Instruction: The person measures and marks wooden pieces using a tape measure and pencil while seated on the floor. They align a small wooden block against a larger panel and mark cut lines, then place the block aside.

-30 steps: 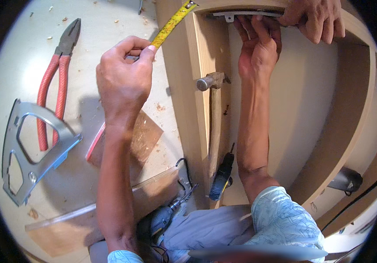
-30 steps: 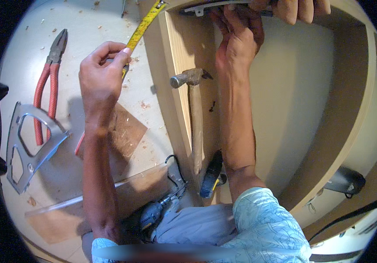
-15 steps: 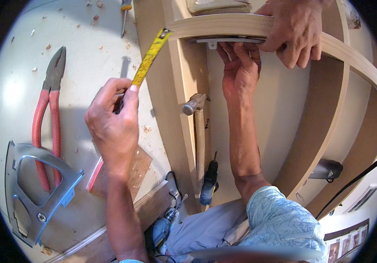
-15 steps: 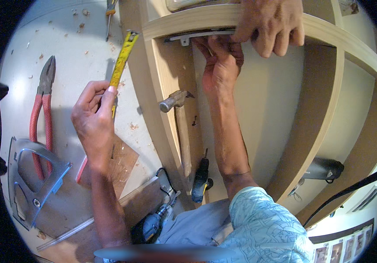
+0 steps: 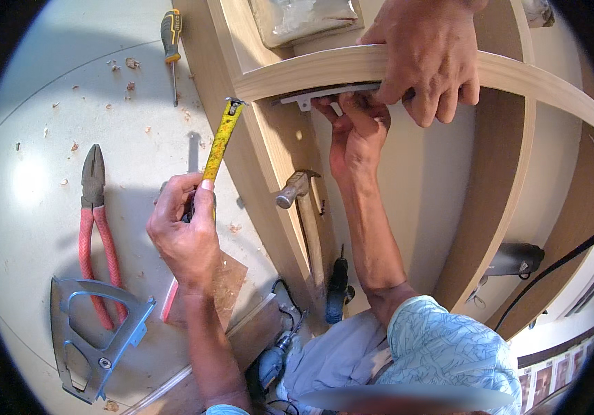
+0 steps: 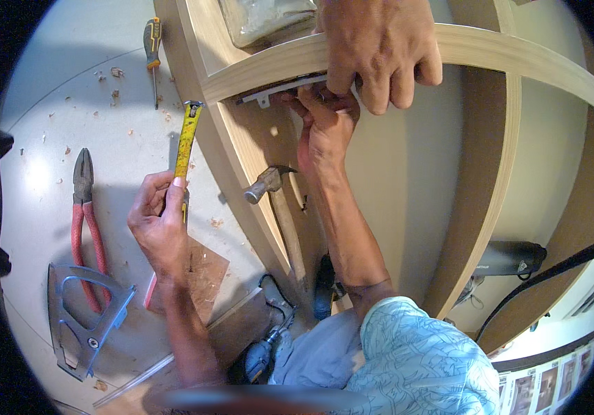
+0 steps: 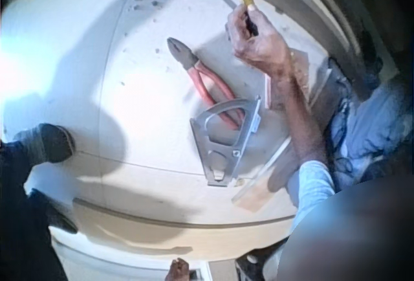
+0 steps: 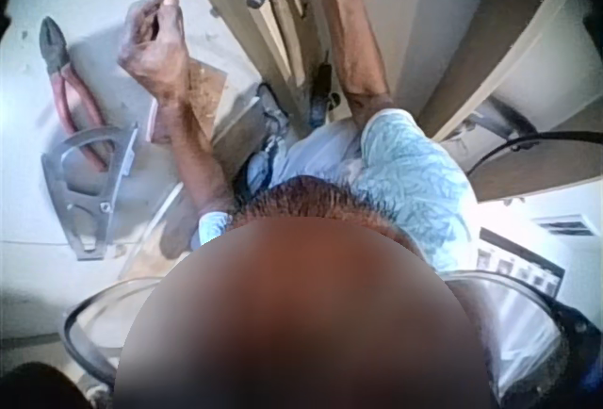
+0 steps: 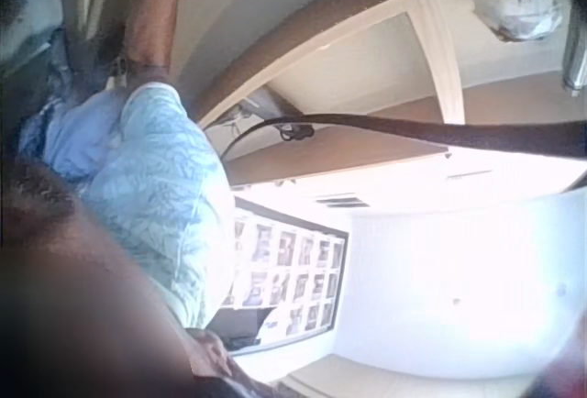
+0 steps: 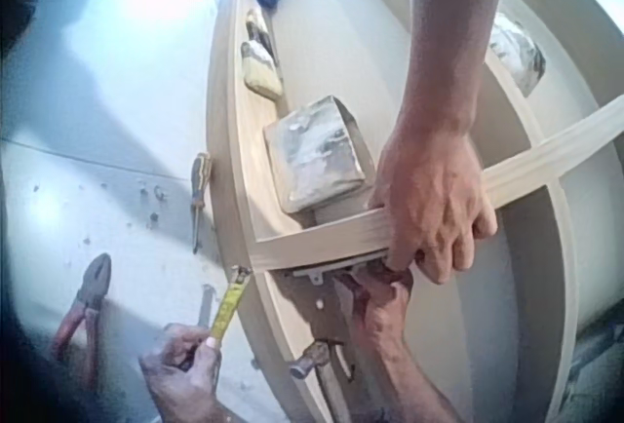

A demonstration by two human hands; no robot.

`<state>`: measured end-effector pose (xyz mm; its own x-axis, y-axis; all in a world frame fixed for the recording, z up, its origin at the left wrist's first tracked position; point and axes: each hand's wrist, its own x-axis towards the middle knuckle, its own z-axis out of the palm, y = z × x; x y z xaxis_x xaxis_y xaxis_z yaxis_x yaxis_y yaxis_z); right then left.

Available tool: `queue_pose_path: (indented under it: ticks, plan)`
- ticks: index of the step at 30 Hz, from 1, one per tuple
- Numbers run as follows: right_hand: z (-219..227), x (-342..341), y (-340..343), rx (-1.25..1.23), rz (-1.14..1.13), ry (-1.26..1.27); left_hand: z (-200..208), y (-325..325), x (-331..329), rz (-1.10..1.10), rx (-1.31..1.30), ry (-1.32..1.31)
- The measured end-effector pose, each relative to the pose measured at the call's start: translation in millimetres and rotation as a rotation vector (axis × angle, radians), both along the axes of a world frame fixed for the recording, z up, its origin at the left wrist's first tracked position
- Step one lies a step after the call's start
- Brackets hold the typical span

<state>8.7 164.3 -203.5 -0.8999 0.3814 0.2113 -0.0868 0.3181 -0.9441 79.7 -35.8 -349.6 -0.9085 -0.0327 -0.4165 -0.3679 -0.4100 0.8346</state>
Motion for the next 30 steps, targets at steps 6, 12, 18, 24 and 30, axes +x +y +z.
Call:
queue_pose_path:
  ticks: [6, 12, 18, 24, 30]
  plan:
    - [0, -2, -2, 0.000, 0.002, 0.003, 1, -6, 4, -0.035, 0.038, 0.006]
    - [-4, -1, -4, -0.024, -0.034, 0.020, 7, -10, 1, -0.069, 0.064, -0.024]
    - [-5, -8, -10, -0.072, 0.074, 0.014, 32, -34, 2, -0.088, -0.494, 0.194]
    - [-9, -1, -12, -0.200, -0.008, 0.041, 105, -62, -6, -0.140, -1.277, 0.379]
    - [-29, -16, 2, 0.190, -0.055, 0.140, 163, -69, -41, -0.400, -1.685, 0.656]
